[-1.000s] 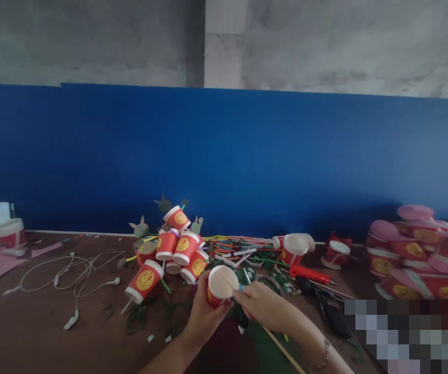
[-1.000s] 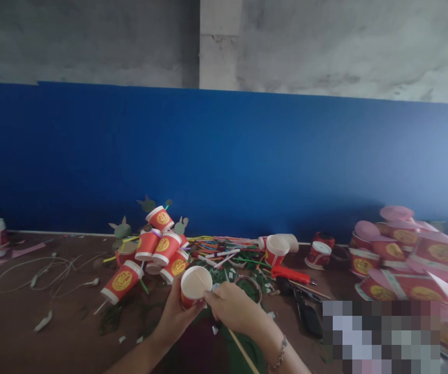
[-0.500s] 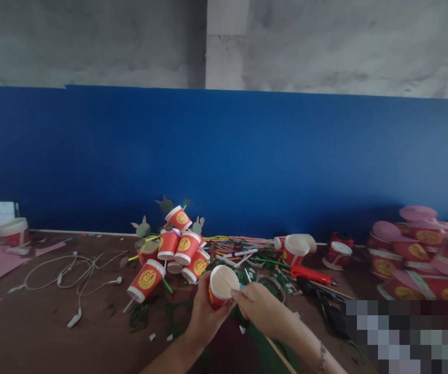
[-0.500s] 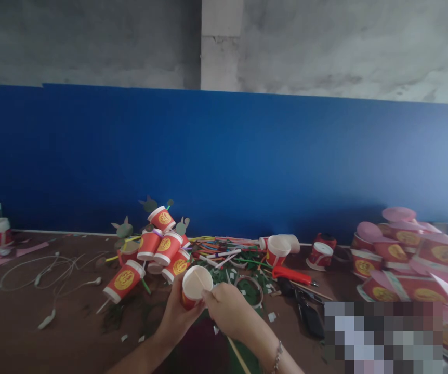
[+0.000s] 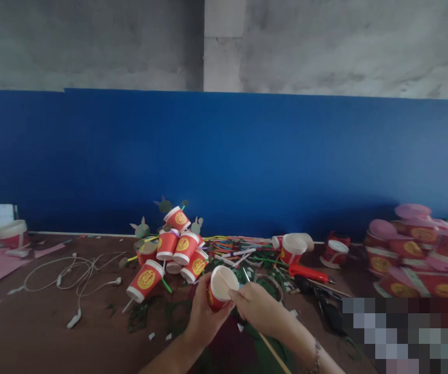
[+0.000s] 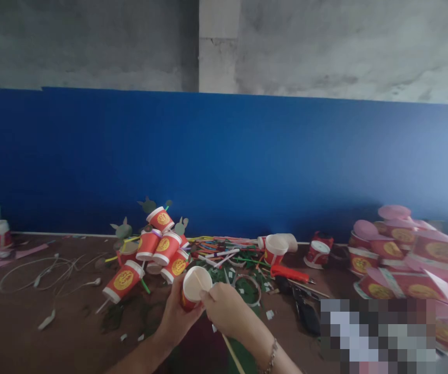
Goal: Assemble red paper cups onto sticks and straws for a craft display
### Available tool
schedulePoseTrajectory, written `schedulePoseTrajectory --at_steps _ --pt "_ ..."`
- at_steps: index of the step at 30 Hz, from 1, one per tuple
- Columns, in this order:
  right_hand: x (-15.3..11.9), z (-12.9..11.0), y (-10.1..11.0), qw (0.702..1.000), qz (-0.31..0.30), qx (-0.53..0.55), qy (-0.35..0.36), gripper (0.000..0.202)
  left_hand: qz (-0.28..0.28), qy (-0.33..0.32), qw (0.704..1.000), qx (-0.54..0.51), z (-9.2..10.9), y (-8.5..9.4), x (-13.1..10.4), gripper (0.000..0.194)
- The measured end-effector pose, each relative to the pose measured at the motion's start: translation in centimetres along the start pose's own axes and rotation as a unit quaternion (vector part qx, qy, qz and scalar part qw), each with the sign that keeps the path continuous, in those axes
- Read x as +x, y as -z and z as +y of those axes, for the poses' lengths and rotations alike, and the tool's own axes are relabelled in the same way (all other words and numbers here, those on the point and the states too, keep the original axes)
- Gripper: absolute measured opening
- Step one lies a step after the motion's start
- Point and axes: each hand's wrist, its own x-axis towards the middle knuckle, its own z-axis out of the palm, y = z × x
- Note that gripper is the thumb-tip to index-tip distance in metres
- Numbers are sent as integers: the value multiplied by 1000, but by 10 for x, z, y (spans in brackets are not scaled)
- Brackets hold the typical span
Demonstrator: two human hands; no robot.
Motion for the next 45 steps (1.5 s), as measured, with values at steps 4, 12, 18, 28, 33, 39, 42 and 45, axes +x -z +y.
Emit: schedulePoseTrajectory --at_steps 4,12,18,28,33,39,42,45 --pt "2 1 -1 1000 5 -10 -3 48 -15 -12 1000 16 3 1 0 47" --pt "4 3 -3 1000 5 17 -8 50 -15 -19 999 31 -2 1 0 48" --pt "5 4 -3 1000 -8 26 -2 55 -1 -20 1000 14 -5 0 1 57" --pt "8 5 -9 999 4 35 -9 49 14 -28 999 25 1 1 2 51" --pt "11 7 -13 999 1 45 -25 50 11 -65 996 59 -3 -2 -4 52" --pt "18 14 -21 999 32 3 23 38 -29 -155 981 113 -8 -4 -13 52" --pt "13 17 -18 993 -23 110 29 49 0 -116 990 75 -12 -3 -4 49" --pt "2 20 -11 978 -112 174 -4 54 73 -82 993 47 -13 -2 6 46"
